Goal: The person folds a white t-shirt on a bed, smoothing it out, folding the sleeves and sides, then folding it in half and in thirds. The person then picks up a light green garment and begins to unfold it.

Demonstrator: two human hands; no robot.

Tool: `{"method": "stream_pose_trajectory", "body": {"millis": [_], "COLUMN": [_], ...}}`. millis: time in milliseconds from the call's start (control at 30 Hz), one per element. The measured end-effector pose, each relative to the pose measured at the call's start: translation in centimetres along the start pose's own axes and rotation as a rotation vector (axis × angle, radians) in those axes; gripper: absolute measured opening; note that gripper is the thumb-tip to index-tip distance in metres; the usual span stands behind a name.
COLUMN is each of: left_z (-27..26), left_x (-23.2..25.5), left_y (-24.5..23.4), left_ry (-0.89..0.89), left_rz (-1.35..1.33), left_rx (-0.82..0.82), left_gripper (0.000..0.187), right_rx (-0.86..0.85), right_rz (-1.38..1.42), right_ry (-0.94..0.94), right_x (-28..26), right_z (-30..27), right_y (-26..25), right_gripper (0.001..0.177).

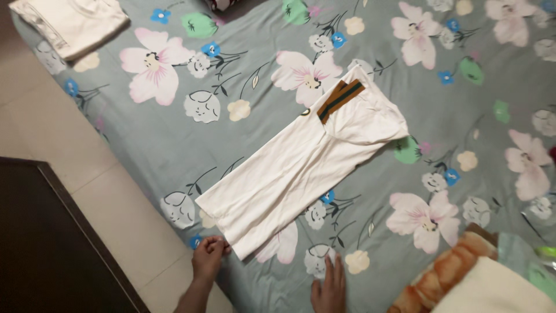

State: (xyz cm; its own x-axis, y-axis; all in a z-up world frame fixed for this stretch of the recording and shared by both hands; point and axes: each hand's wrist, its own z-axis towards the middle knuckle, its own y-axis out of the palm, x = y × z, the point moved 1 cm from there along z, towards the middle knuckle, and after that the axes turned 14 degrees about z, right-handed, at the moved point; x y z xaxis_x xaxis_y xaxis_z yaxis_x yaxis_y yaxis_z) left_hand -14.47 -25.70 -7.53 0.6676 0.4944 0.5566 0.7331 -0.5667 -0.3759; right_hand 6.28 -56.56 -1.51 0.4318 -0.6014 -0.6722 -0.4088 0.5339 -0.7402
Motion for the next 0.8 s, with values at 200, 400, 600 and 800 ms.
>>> {"method": "stream_pose_trajectory", "body": {"millis": [200, 400, 600, 800], "left_z": [-1.6, 0.8, 6.1, 10.2], "left_x": [0.2, 2.1, 5.9, 13.0], "left_y": [-7.5, -15.2, -22.5, -26.7], "left_ry": [0.129, 0.4, 0.72, 0.72], "left_rz": [0.585, 0.568, 0.592, 0.81], "left_rx": [0.003, -0.026, -0.134, -0.333], "left_gripper": [0.021, 0.022, 0.026, 0.021], "right_rx": [-0.085, -0.106, 0.008, 0.178], "right_rz": [0.395, 0.756, 0.917, 0.889], "right_ry": [0.681, 1.163, 1.181, 1.175], "right_x": [2.2, -4.1, -12.5, -18.2], "right_z": [-0.4, -2.4, -6.1, -5.4], "right_y": [-1.7, -1.0, 4.5, 11.5], "right_gripper": [0.041, 0.029, 0.033, 0.048]}}
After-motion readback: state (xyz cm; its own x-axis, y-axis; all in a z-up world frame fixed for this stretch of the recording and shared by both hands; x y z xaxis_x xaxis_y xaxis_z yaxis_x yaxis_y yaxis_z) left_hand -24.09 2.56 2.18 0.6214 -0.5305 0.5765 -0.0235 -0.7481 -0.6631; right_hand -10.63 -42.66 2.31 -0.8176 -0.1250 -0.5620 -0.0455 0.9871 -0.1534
